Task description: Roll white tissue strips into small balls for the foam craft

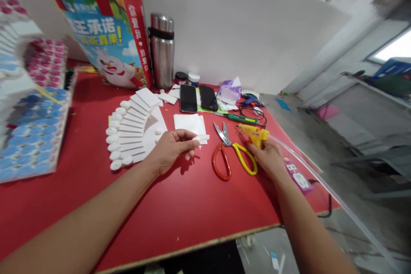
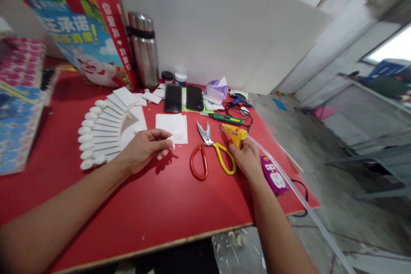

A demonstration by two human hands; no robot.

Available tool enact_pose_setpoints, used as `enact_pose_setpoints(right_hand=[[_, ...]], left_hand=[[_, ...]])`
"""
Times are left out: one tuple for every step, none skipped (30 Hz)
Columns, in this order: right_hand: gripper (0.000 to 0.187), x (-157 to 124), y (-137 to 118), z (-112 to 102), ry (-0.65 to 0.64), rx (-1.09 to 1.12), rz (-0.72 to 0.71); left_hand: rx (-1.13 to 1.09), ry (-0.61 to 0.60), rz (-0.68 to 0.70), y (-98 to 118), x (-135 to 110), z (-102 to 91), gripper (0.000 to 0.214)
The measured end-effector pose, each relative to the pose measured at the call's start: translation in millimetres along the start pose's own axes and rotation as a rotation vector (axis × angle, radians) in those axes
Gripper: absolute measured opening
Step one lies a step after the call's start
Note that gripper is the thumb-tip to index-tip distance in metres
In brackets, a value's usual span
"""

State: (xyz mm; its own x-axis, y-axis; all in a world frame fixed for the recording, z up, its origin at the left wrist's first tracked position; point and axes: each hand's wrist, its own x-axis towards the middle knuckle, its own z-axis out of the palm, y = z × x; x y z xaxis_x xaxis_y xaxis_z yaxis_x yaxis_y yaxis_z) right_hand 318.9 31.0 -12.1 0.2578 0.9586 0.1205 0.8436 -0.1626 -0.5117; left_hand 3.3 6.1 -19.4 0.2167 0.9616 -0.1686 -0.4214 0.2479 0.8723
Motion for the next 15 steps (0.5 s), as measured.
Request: enact_pose_setpoints(right_hand=[[0.026, -0.1, -1.5, 0.0, 0.008, 0.065, 0.037], [0.026, -1.1, -4.0, -1.0, 0.021, 0.133, 0.057], [0.029, -2.8, -7.7, -2.9, 0.044, 0.213, 0.063], [0.033, -5.0, -12.8, -5.8, 0.059, 0.304, 0.062], [0.036, -7.8, -19.1, -9.6, 0.064, 0.382, 0.052], [0.037, -10.9, -26.7, -13.9, 0.065, 0.496, 0.040], [0.036, -14.2, -35.2, -18.4, 0.035, 0.611, 0.029], [0.033, -17.8, -44.2, -22.6, -0.010, 0.689, 0.030], [0.029, -21.3, -53.3, -26.0, -0.069, 0.754, 0.013], [0.027, -24.8, -61.8, -28.2, -0.144, 0.800, -0.006], [0.026, -28.2, -69.3, -28.9, -0.214, 0.820, -0.040], [0.026, -31.4, -75.5, -27.8, -0.273, 0.826, -0.085], [0.028, -34.3, -80.0, -25.0, -0.321, 0.818, -0.134], [0.031, -37.1, -82.7, -20.7, -0.355, 0.801, -0.180], [0.034, -39.6, -83.7, -15.3, -0.386, 0.781, -0.223]], left_hand=[[-0.002, 0.001, -0.002, 0.3, -0.1, 0.1, 0.024], [-0.006, 0.005, -0.005, 0.7, -0.1, 0.2, 0.024], [-0.009, 0.011, -0.008, 1.4, 0.0, 0.4, 0.025], [-0.012, 0.019, -0.013, 2.2, 0.1, 0.5, 0.026], [-0.014, 0.028, -0.018, 3.2, 0.3, 0.6, 0.027], [-0.016, 0.036, -0.020, 4.1, 0.5, 0.6, 0.028], [-0.016, 0.044, -0.021, 4.9, 0.6, 0.5, 0.029], [-0.014, 0.051, -0.019, 5.5, 0.8, 0.2, 0.030], [-0.011, 0.057, -0.016, 5.9, 0.9, -0.1, 0.030], [-0.005, 0.062, -0.013, 6.1, 1.0, -0.6, 0.031], [0.002, 0.071, -0.010, 6.0, 1.0, -1.3, 0.032], [0.009, 0.079, -0.006, 5.7, 1.2, -1.9, 0.032], [0.017, 0.088, -0.002, 5.3, 1.3, -2.7, 0.033], [0.022, 0.097, 0.002, 4.9, 1.4, -3.4, 0.033], [0.024, 0.104, 0.005, 4.5, 1.6, -4.1, 0.033]])
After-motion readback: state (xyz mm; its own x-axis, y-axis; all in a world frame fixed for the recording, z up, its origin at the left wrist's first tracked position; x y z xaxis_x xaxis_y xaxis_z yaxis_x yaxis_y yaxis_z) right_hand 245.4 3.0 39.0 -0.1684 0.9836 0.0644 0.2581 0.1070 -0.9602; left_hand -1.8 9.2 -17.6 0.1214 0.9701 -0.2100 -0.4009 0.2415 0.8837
